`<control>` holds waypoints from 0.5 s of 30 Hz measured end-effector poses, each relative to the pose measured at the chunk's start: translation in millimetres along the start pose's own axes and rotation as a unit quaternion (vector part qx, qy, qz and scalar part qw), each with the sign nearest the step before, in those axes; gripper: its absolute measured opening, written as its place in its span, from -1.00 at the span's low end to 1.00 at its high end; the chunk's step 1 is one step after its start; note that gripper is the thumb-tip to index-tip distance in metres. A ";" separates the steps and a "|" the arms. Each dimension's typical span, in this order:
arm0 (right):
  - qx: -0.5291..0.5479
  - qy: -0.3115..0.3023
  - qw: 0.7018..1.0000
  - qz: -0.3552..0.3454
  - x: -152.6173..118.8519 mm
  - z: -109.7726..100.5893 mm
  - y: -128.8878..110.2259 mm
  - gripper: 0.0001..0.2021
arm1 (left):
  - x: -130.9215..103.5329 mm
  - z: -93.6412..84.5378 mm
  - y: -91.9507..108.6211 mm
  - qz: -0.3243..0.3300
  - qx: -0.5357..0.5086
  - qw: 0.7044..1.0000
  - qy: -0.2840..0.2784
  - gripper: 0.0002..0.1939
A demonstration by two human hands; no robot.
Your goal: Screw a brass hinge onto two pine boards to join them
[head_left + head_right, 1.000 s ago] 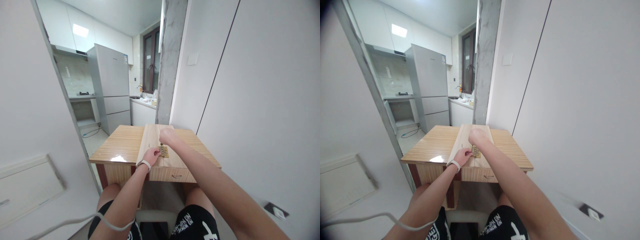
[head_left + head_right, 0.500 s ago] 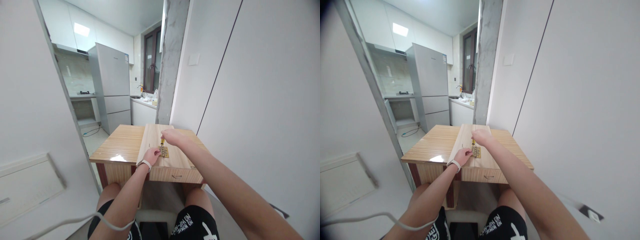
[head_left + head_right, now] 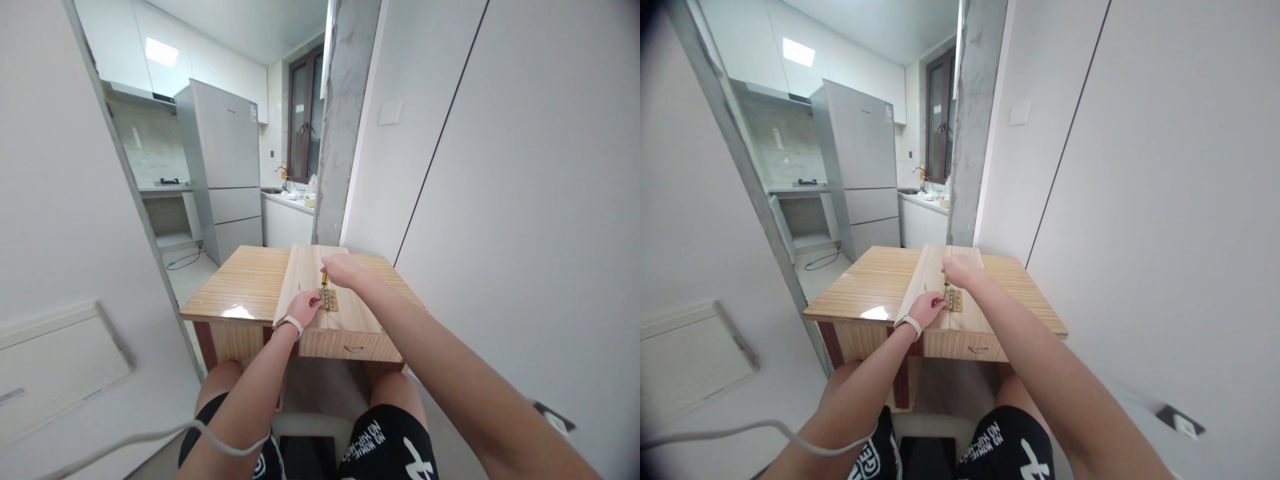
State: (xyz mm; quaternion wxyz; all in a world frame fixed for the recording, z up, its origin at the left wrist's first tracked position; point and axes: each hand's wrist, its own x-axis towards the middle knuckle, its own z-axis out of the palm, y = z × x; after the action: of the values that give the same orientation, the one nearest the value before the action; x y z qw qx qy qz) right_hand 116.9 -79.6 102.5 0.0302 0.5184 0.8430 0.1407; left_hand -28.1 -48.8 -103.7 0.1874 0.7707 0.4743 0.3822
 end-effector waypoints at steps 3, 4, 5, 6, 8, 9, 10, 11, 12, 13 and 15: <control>-0.002 0.001 1.000 0.000 -0.1 -0.2 0.2 -0.64 | 0.4 0.8 -0.9 0.001 -0.001 1.000 0.004 -0.88; -0.003 0.002 1.000 0.001 -0.1 -0.1 0.5 -0.63 | 0.5 1.1 -1.4 0.002 -0.002 1.000 0.004 -0.88; -0.004 0.002 1.000 0.004 0.0 0.0 0.7 -0.62 | 0.6 1.3 -1.8 0.003 -0.004 1.000 0.004 -0.88; -0.005 0.002 1.000 0.007 0.1 0.1 0.8 -0.61 | 0.7 1.5 -2.3 0.003 -0.005 1.000 0.003 -0.89; -0.008 0.003 1.000 0.014 0.4 -0.1 0.3 -0.59 | 0.7 1.8 -2.9 0.004 -0.009 1.000 0.002 -0.89; -0.010 0.002 1.000 0.017 0.7 -0.5 -0.4 -0.58 | 0.6 1.8 -3.0 0.004 -0.010 1.000 0.003 -0.89; -0.012 0.000 1.000 0.021 0.9 -1.1 -1.3 -0.57 | 0.5 1.8 -3.0 0.004 -0.010 1.000 0.003 -0.89; -0.013 -0.002 1.000 0.025 1.3 -1.7 -2.4 -0.57 | 0.5 1.7 -2.8 0.004 -0.010 1.000 0.003 -0.88; -0.013 -0.006 0.999 0.031 1.8 -2.4 -3.6 -0.56 | 0.4 1.5 -2.5 0.004 -0.009 1.000 0.003 -0.88; -0.012 -0.011 0.999 0.037 2.3 -3.1 -4.7 -0.55 | 0.3 1.3 -2.1 0.003 -0.009 1.000 0.002 -0.88; -0.007 -0.019 0.998 0.051 3.9 -3.8 -6.5 -0.54 | 0.1 1.0 -1.0 0.003 -0.008 1.000 0.001 -0.88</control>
State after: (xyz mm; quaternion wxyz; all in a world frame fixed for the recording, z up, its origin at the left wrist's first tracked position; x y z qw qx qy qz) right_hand 108.8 -79.7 104.8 0.0430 0.5631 0.8136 0.1384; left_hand -27.8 -48.2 -105.0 0.1922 0.7705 0.4686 0.3871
